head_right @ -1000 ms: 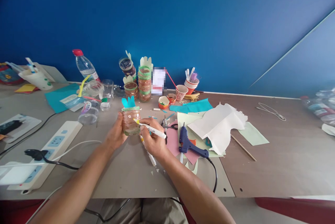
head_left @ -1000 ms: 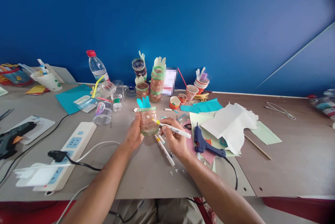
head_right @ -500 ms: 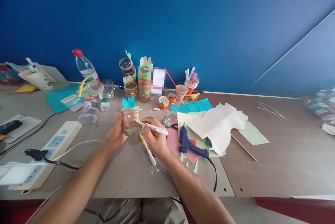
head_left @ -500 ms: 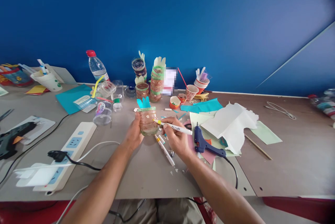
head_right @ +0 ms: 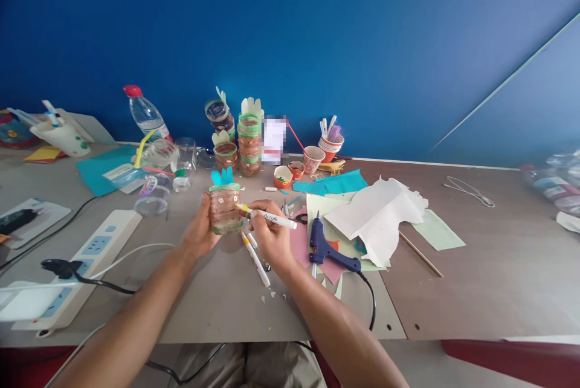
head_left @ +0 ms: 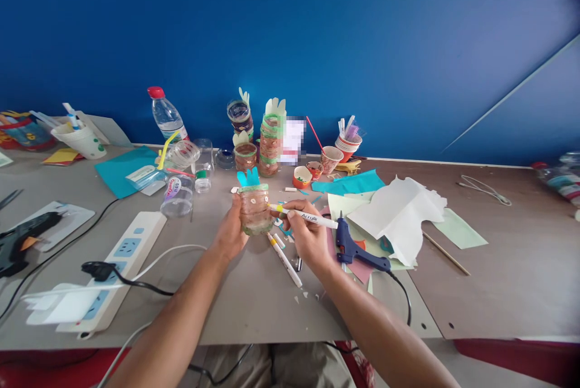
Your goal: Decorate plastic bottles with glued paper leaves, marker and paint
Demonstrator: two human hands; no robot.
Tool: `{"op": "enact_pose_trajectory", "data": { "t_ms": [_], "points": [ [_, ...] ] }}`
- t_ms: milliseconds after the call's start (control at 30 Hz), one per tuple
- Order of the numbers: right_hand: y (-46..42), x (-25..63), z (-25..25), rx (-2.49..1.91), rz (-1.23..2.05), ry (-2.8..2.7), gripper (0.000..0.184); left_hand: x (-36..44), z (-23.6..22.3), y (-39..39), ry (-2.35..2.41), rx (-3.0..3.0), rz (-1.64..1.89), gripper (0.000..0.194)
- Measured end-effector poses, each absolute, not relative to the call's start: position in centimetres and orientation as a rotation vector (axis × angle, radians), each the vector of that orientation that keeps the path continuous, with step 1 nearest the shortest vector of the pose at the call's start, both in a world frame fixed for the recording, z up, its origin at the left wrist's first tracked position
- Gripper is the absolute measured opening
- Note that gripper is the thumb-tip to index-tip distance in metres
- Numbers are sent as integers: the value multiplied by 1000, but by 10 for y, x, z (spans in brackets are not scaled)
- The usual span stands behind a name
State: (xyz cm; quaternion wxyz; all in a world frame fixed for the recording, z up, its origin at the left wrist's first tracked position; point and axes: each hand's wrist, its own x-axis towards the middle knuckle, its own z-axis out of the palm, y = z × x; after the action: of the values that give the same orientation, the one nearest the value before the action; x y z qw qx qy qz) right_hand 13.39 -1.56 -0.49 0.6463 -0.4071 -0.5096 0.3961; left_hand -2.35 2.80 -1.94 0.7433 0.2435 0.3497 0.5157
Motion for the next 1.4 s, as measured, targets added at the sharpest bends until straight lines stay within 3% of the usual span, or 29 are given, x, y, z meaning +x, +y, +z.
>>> {"op": "enact_pose_trajectory", "data": {
  "t_ms": [267, 633, 1400],
  "points": [
    [-17, 133, -5, -879, 929, -1238, 15, -22, -28, 29, 759, 540, 1201, 57],
    [-20, 135, -1, -967, 644, -1520, 18, -22, -34, 30, 796, 617, 1235, 56],
    [-16, 137, 1, -1049, 811, -1324, 16, -22, -23, 29, 810, 468, 1163, 52]
  ]
}}
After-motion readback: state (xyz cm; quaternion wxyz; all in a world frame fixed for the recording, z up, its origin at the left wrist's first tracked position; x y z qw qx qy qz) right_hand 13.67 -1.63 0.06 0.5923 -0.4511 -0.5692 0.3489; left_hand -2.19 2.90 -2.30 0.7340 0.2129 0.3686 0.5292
